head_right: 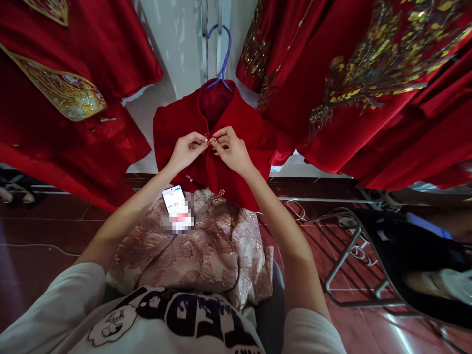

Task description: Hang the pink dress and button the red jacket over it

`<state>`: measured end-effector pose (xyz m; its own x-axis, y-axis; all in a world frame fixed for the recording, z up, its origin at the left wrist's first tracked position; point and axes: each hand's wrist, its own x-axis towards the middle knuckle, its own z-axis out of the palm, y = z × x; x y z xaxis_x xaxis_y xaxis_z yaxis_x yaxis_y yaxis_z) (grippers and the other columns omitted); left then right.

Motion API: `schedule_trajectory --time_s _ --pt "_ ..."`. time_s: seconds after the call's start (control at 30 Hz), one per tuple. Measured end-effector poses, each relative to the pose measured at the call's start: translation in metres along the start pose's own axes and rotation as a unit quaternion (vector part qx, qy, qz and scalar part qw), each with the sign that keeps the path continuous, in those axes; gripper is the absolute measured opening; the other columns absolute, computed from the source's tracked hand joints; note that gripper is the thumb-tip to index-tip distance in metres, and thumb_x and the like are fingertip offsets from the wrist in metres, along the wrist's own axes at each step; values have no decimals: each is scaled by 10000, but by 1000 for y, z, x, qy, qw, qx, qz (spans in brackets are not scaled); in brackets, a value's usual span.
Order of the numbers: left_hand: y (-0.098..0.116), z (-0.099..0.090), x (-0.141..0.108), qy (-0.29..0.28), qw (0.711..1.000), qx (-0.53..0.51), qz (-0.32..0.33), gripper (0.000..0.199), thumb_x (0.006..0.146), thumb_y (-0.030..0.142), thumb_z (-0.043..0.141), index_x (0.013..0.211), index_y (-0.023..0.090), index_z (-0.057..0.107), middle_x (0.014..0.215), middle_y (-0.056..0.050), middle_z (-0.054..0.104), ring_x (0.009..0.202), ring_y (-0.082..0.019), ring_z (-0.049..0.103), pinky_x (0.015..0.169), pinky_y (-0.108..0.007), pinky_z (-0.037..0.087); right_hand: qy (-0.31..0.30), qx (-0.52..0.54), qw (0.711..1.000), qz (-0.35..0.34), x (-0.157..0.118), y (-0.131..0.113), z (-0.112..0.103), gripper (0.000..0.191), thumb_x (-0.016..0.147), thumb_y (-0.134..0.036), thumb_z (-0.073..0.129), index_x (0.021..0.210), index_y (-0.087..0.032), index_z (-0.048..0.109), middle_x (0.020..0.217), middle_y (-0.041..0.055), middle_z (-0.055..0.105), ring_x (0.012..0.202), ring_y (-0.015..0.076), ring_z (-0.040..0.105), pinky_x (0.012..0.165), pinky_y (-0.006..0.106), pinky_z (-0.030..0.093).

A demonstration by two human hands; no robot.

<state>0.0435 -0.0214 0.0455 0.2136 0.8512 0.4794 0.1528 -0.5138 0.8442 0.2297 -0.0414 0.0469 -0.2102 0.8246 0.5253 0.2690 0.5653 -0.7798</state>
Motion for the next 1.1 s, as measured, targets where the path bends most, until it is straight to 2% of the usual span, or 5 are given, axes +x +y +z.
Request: schedule_trajectory --time_s 0.13,0.3,0.5,0.77,1.1 --pt "4 -5 -1 -44 993 93 59 156 864 48 619 945 178 650 863 -5 729 779 -101 688 689 -177 521 11 -13 1000 4 1 -1 0 513 883 -686 671 1098 -240 538 859 7 650 817 173 722 693 315 684" --pt "16 -12 -2 -96 974 169 115 108 872 135 632 965 187 653 918 -31 730 814 -136 684 791 -250 536 22 -5 1000 5 3 2 2 481 887 -633 704 1140 -249 565 885 15 660 836 174 719 699 309 678" --pt "27 -12 2 -90 965 225 102 34 857 161 658 864 194 653 901 -39 710 863 -187 676 887 -318 508 27 10 999 19 4 0 1 383 882 -518 758 1106 -231 637 884 17 688 875 177 727 779 346 676" --pt "27 -2 3 -75 974 201 74 73 809 139 683 844 191 647 853 -34 681 953 -223 671 962 -355 492 111 -29 993 5 3 -5 1 232 836 -371 813 982 -199 757 951 47 761 949 244 770 933 478 659" --pt "31 -4 3 -69 966 232 95 101 768 144 684 847 195 647 844 -44 670 994 -265 665 951 -380 489 74 0 997 2 2 -2 -3 326 786 -402 851 1038 -207 778 1010 43 776 1051 274 768 970 530 654"
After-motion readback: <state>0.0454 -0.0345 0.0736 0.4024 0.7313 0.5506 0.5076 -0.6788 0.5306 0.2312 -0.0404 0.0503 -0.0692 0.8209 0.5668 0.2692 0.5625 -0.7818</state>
